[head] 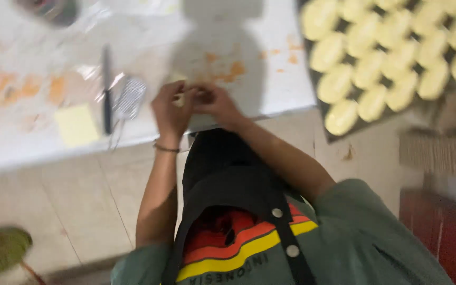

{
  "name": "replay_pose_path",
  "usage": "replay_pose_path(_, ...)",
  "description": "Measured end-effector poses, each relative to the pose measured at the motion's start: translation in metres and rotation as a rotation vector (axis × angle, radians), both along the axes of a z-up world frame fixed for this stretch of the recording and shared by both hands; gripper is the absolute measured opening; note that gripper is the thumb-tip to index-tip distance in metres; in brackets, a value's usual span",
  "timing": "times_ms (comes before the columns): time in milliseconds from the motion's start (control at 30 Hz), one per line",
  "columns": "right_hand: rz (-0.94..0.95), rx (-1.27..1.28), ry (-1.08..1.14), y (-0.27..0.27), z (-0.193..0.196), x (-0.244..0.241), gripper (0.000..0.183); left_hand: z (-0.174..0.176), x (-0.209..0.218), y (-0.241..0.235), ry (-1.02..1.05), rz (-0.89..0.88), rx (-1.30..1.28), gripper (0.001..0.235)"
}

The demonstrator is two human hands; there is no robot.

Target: The person cuts rectangular cheese slices into strips and places one strip into each pre-slit oval dough piece arranged on a baking tray. The person repeats this process across multiple dough pieces, handling the cheese and dough by hand.

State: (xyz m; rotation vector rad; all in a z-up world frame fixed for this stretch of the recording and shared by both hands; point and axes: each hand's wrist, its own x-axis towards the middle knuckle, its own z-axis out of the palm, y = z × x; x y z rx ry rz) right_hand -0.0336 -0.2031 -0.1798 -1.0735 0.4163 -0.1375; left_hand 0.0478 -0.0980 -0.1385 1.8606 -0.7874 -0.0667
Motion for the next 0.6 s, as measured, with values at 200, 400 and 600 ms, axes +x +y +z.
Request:
replay_pose_path(200,-0.205,-0.2,0.026,0.011,0.022,-0.002,0.031,0.046,-0.004,-0.014,0.295,-0.006,0.152,0.025)
replay_pose_path(400,-0.185,-0.209,0.054,-0.013,0.011,-0.009,0.015,0.057,-0.002,-0.028,0.326,-0.04,0.215,0.02)
replay_pose_path(600,-0.163,0.06,0.034,-0.051,0.086,-0.028,0.014,0.072,-0.008,-0.062,0.362,-0.187,0.23,0.019)
